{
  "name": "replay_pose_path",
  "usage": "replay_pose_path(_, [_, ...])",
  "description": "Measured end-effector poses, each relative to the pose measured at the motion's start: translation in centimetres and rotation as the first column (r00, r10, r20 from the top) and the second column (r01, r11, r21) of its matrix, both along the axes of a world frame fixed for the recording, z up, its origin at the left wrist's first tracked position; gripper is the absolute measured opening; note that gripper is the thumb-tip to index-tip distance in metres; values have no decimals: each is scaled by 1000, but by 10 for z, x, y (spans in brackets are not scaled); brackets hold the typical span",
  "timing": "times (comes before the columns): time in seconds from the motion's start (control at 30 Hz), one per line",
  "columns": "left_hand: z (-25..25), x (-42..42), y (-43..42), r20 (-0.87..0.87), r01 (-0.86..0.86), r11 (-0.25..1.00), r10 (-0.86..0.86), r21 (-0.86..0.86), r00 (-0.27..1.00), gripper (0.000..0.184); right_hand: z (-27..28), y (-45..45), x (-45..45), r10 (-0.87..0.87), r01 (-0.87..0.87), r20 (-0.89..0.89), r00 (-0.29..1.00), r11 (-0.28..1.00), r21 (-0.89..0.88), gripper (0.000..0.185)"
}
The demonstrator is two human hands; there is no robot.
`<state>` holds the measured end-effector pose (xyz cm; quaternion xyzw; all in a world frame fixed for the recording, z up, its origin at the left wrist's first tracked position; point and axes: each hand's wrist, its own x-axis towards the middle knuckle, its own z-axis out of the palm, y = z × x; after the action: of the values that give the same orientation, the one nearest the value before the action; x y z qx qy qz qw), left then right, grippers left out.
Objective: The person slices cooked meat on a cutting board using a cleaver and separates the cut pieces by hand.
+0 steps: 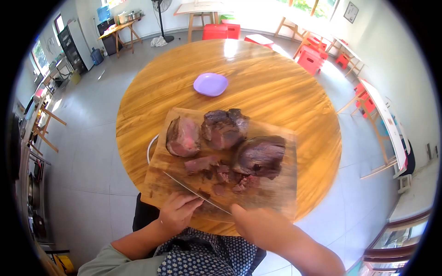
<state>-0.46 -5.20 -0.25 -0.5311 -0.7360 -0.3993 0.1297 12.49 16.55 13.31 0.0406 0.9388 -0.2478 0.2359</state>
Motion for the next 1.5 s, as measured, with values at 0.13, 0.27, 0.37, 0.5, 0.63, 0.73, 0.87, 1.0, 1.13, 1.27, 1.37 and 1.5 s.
replay_pose_path(0.13, [-4, 0, -1, -24, 4, 999, -3, 45, 1000, 28, -26, -10, -17, 29, -37, -189, 982, 998, -41, 13])
replay_pose_path(0.27, [-1, -4, -2, 27, 52, 996, -54, 72, 998, 24, -28, 3, -3, -6, -27, -396, 918, 997, -78, 20])
replay_pose_path(0.37, [4, -3, 0, 69, 67, 993, -74, 93, 995, 21, -16, 8, 19, -266, 180, -350, 898, 949, -261, 17])
replay_pose_path(0.5, [14, 0, 1, 261, 9, 996, -31, 86, 965, 24, -62, 19, 49, -699, 294, -201, 687, 519, -802, 10])
replay_pose_path(0.63, [37, -17, 9, 292, 43, 998, -53, 39, 955, 24, -105, 19, 60, -895, 237, -88, 438, 209, -949, 19])
replay_pose_path(0.73, [45, -26, 15, 189, 126, 977, -92, -174, 978, 25, -113, 16, 61, -951, 142, 25, 309, 20, -990, 15])
replay_pose_path(0.87, [39, -30, 22, 257, 171, 908, -72, -383, 964, 25, -122, 20, 61, -957, 59, 53, 287, -37, -998, 17])
replay_pose_path(1.0, [32, -30, 24, 439, 182, 920, -12, -348, 898, 22, -120, 19, 62, -943, 110, -26, 332, 66, -992, 18])
replay_pose_path(1.13, [32, -32, 26, 569, 169, 937, 37, -305, 822, 21, -122, 19, 61, -928, 135, -87, 362, 144, -980, 19])
replay_pose_path(1.27, [31, -34, 26, 709, 111, 965, 93, -236, 699, 19, -122, 18, 60, -927, 140, -108, 360, 168, -976, 19])
replay_pose_path(1.37, [31, -35, 27, 686, 71, 971, 110, -230, 719, 19, -119, 16, 60, -929, 162, -120, 351, 186, -969, 20])
replay_pose_path(1.5, [38, -38, 24, 875, 67, 998, -42, 11, 483, 15, -120, 16, 59, -928, 171, -124, 350, 194, -966, 21])
